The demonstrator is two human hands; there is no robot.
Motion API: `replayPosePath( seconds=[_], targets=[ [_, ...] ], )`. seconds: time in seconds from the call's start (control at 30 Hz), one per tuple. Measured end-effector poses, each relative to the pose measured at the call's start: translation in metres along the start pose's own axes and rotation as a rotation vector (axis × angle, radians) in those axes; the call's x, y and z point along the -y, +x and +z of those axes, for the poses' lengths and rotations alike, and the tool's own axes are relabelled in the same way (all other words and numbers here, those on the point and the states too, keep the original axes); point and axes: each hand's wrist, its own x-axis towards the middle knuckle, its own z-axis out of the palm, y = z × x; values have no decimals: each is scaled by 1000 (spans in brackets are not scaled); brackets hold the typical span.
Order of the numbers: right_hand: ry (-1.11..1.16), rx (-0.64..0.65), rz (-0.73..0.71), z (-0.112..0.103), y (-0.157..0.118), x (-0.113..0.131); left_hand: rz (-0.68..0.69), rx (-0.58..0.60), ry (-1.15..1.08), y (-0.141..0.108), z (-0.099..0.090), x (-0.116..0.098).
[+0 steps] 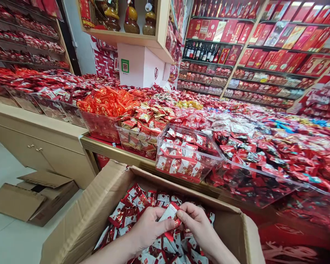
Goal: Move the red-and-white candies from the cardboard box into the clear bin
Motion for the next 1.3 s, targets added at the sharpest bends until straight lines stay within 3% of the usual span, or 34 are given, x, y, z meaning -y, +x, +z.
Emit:
replayPosePath(
  seconds=[0.07, 0.13, 0.23, 0.33, 0.47, 0.57, 0.67, 0.73, 0.8, 0.87, 0.93, 1.07, 1.17, 1.3],
  targets=[
    [20, -60, -42, 2, -2, 5, -9, -30, -84, 0, 1, -4],
    [-95, -191, -207, 5, -6, 11, -34, -94, -192, 0, 2, -6],
    [-616, -292, -627, 10, -13, 20, -75, -164, -357, 0, 3, -8],
    [-1171, -216, -912, 16, -16, 28, -102, -206, -410, -1, 3, -10],
    [-1506, -91, -977, 21, -12, 36, -204, -249, -395, -3, -2, -11],
    [-1603, 16, -1016, 23, -12, 46, -202, -227, -417, -3, -7, -9],
    [-1612, 116, -1039, 18, -17, 73, -151, -131, -500, -4, -12, -10],
    [-1554, 88, -1086, 9, -19, 104, -138, -82, -524, -4, -13, -11],
    [-1491, -75, -1140, -4, -14, 139, -141, -85, -476, -4, -13, -11],
    [-1518, -267, -1105, -20, 0, 171, -152, -113, -395, -4, -13, -10],
    [-1663, -332, -926, -36, 22, 194, -180, -122, -327, -2, -13, -8],
    [-1980, -105, -535, -61, 70, 202, -222, -110, -238, 2, -14, -2],
    [-2080, 14, -394, -68, 90, 196, -249, -104, -212, 4, -14, 0],
    [-2089, 129, -292, -61, 93, 198, -254, -75, -182, 4, -15, 3]
  ],
)
